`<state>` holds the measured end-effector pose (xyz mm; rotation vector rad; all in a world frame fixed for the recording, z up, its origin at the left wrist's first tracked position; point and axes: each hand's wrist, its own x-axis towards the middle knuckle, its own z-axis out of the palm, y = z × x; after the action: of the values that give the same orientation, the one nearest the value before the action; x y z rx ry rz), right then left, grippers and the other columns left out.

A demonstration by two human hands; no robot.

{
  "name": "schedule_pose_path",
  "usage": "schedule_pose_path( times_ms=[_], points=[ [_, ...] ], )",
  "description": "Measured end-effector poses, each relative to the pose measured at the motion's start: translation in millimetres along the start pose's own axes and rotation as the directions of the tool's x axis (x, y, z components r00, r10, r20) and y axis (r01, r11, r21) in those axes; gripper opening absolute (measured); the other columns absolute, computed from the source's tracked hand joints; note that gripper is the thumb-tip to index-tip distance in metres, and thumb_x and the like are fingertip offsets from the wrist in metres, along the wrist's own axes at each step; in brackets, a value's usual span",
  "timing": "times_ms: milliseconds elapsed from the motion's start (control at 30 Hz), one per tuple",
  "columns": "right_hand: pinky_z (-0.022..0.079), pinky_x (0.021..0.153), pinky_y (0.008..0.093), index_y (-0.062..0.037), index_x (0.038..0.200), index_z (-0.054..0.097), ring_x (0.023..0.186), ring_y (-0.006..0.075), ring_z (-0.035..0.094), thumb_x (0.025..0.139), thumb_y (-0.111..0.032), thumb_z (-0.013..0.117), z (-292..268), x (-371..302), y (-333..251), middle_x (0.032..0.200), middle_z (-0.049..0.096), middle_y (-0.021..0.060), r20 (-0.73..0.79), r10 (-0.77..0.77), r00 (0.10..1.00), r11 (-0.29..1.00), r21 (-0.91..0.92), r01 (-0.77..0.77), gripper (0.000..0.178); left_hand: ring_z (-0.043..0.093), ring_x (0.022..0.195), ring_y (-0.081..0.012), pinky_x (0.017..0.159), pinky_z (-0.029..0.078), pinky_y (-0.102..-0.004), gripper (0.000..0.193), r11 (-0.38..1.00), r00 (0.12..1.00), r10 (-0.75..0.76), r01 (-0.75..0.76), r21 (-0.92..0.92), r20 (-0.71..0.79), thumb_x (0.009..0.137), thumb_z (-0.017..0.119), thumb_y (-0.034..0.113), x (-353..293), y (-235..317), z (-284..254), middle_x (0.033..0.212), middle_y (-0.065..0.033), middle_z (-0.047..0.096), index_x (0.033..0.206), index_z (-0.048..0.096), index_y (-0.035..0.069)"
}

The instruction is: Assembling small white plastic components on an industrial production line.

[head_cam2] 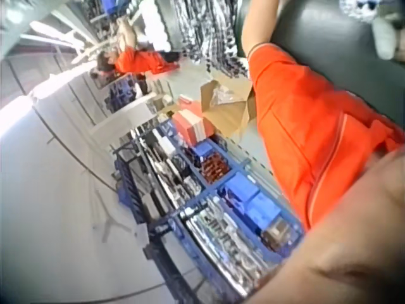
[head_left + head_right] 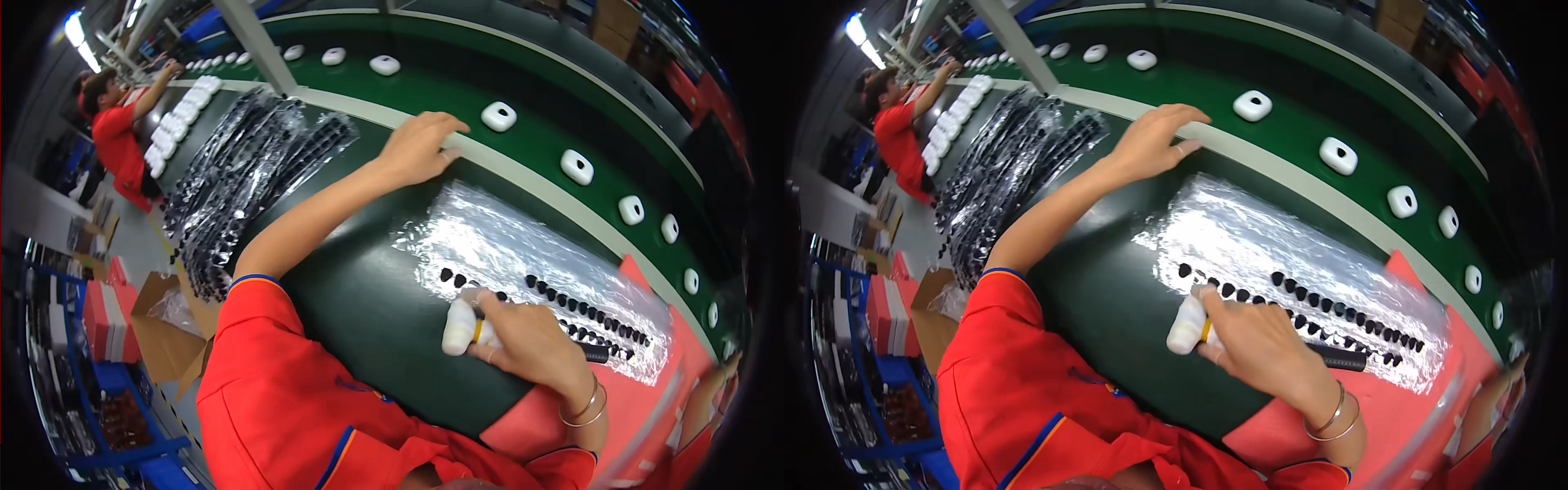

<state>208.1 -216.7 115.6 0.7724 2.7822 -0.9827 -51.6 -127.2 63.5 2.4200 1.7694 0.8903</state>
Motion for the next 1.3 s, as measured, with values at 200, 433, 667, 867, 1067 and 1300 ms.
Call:
schedule_pose_path(
  times_ms=[200, 433, 667, 867, 1067, 1300],
  points=[
    [0.044, 0.062, 0.0384, -0.0074, 0.11, 0.046, 0.07, 0.0316, 0.056, 0.064, -0.017, 0.071, 22.1, 1.6, -2.1, 0.077, 0.056, 0.013, 0.01, -0.104, 0.995, 0.989, -0.101, 0.104, 0.054, 0.057, 0.092, -0.0292, 0.08, 0.045, -0.0361, 0.03, 0.852, 0.9, -0.386, 0.432, 0.295, -0.203, 0.078, 0.059, 0.022, -62.7, -84.7, -99.9, 0.1, -0.0116, 0.061, 0.104, 0.058, 0.008],
    [0.046, 0.063, 0.0355, -0.0065, 0.102, 0.053, 0.075, 0.0261, 0.057, 0.063, -0.024, 0.073, 0.2, 3.3, -25.8, 0.091, 0.054, 0.0093, 0.036, -0.089, 0.995, 0.983, -0.157, 0.093, 0.047, 0.058, 0.053, -0.022, 0.052, 0.046, -0.0332, 0.044, 0.538, 0.537, -0.842, 0.825, 0.173, 0.054, 0.08, 0.055, 0.043, -162.4, -207.6, -184.6, 0.064, -0.0128, 0.061, 0.081, 0.064, 0.001],
    [0.048, 0.061, 0.0309, -0.0038, 0.098, 0.057, 0.073, 0.0222, 0.059, 0.062, -0.02, 0.073, -7.5, 7.9, -27.7, 0.089, 0.059, 0.0109, -0.07, -0.018, 0.997, 0.991, -0.131, 0.008, 0.043, 0.054, 0.061, -0.0107, 0.052, 0.045, -0.0245, 0.031, 0.528, 0.518, -0.834, 0.849, 0.003, 0.191, 0.081, 0.058, 0.033, -171.6, -197.3, -192.6, 0.07, -0.0024, 0.06, 0.087, 0.064, 0.004],
    [0.048, 0.059, 0.0301, -0.0033, 0.099, 0.056, 0.073, 0.0223, 0.059, 0.062, -0.017, 0.073, -11.2, 18.8, -38.4, 0.089, 0.059, 0.0109, -0.004, -0.014, 1.0, 0.989, -0.147, 0.013, 0.043, 0.056, 0.06, -0.0144, 0.055, 0.047, -0.0268, 0.025, 0.674, 0.649, -0.727, 0.736, 0.056, 0.226, 0.075, 0.063, 0.027, -192.2, -200.9, -203.1, 0.069, -0.0033, 0.061, 0.084, 0.065, 0.004],
    [0.048, 0.059, 0.0305, -0.0019, 0.096, 0.056, 0.074, 0.0227, 0.059, 0.061, -0.017, 0.075, -13.8, 33.6, -44.9, 0.089, 0.059, 0.0108, 0.044, -0.013, 0.999, 0.991, -0.133, 0.018, 0.043, 0.058, 0.057, -0.0156, 0.055, 0.047, -0.0281, 0.018, 0.676, 0.671, -0.737, 0.733, 0.077, 0.085, 0.076, 0.059, 0.019, -192.2, -188.0, -216.1, 0.07, -0.0076, 0.062, 0.082, 0.061, 0.003],
    [0.048, 0.059, 0.0302, -0.0017, 0.096, 0.055, 0.073, 0.023, 0.06, 0.063, -0.017, 0.074, -20.5, 63.1, -58.4, 0.089, 0.059, 0.0102, 0.091, -0.073, 0.993, 0.992, -0.093, 0.081, 0.04, 0.061, 0.071, -0.0217, 0.069, 0.045, -0.0343, 0.022, 0.775, 0.774, -0.63, 0.632, -0.012, 0.07, 0.08, 0.055, 0.022, -203.2, -162.6, -240.4, 0.082, -0.0106, 0.06, 0.095, 0.051, 0.006]
  ],
)
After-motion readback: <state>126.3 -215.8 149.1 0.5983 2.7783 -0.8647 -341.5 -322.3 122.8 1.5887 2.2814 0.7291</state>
